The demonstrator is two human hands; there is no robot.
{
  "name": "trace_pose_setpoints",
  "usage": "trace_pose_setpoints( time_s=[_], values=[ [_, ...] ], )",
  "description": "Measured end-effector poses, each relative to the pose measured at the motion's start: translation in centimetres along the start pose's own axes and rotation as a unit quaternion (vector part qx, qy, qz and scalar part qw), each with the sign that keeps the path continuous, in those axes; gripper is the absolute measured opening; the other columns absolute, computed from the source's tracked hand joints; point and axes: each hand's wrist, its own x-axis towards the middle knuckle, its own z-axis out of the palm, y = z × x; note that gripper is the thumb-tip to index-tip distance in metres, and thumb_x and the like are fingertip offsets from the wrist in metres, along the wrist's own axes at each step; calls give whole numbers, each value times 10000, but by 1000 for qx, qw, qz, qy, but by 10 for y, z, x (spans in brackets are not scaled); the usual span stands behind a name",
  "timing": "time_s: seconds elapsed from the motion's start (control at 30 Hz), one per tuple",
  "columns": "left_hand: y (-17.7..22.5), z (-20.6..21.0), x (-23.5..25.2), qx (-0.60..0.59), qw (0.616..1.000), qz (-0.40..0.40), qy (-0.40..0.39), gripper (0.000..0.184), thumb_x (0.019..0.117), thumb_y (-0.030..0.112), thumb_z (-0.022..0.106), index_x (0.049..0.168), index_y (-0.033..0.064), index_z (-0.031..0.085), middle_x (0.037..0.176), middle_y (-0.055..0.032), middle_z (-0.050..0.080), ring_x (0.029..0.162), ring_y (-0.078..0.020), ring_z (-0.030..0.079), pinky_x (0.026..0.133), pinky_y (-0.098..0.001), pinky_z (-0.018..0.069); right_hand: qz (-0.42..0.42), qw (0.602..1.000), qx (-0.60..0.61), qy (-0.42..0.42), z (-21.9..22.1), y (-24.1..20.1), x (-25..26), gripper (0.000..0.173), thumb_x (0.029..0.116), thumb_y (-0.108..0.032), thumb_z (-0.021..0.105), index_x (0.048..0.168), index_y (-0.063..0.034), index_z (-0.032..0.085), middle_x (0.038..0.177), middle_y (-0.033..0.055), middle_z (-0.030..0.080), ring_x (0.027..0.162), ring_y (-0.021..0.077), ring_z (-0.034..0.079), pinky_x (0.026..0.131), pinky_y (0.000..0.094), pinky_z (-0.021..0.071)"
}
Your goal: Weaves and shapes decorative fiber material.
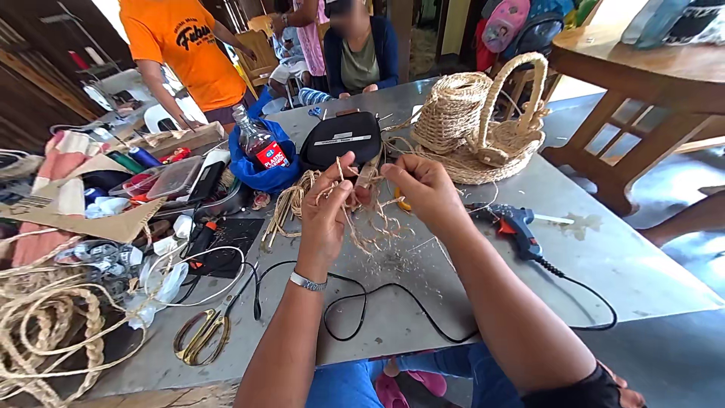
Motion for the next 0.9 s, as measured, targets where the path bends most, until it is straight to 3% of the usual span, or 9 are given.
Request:
trace_pose_setpoints(
  time_s=[0.1,0.2,0.37,0.47,0.57,0.67,0.77,0.9],
  values=[
    [-3,2,1,-32,999,-24,8,361,1054,90,443,1369,50,616,1309,-85,632,1020,-174,678,888,-353,586,14,999,8,30,-6,7,5,312,1050,-292,562,799,-110,578,621,-41,456,521,54,429,500,222,367],
    [-6,0,-1,-21,999,-27,12,362,1002,24,428,1271,33,669,1328,-89,647,1091,-169,658,946,-351,546,16,999,35,34,-8,12,7,275,1052,-289,558,841,-114,538,648,-44,434,535,48,410,514,214,357],
    [-7,-1,-2,-58,995,-85,-13,282,963,-4,475,1128,93,682,1056,-49,700,934,-144,690,825,-329,595,14,999,35,10,-10,10,5,210,1058,-255,555,925,-93,546,708,-30,499,577,44,457,548,208,399],
    [-7,-2,-2,-53,992,-108,-41,289,964,8,535,1228,114,585,1059,-51,661,956,-163,675,870,-354,584,20,999,30,-1,-13,8,5,215,1043,-254,592,908,-95,539,703,-25,503,578,53,467,548,214,404],
    [-5,-3,-1,2,993,-97,-68,464,972,62,616,1406,150,477,1143,-74,640,987,-185,676,865,-353,589,18,999,28,-7,-16,9,6,213,1024,-243,623,886,-95,557,682,-32,503,567,46,462,539,208,399],
    [-6,-4,-1,67,993,-62,-80,361,985,59,633,1342,76,585,1139,-92,682,958,-189,697,854,-350,602,12,1000,17,-21,-17,10,6,227,1014,-265,632,873,-98,573,667,-36,508,560,46,467,538,212,404],
    [-9,-3,-1,86,993,-45,-74,300,997,39,617,1296,28,622,1071,-94,697,932,-180,690,859,-345,593,11,999,0,-42,-18,7,5,207,1015,-288,626,946,-94,632,723,-32,584,608,40,529,569,215,446],
    [-11,-1,-2,86,995,-21,-49,311,999,48,621,1310,45,615,1075,-89,691,942,-182,689,859,-340,592,20,996,-13,-81,-28,3,5,138,910,-122,661,1043,-84,654,856,-7,663,667,46,566,599,219,484]
  ],
)
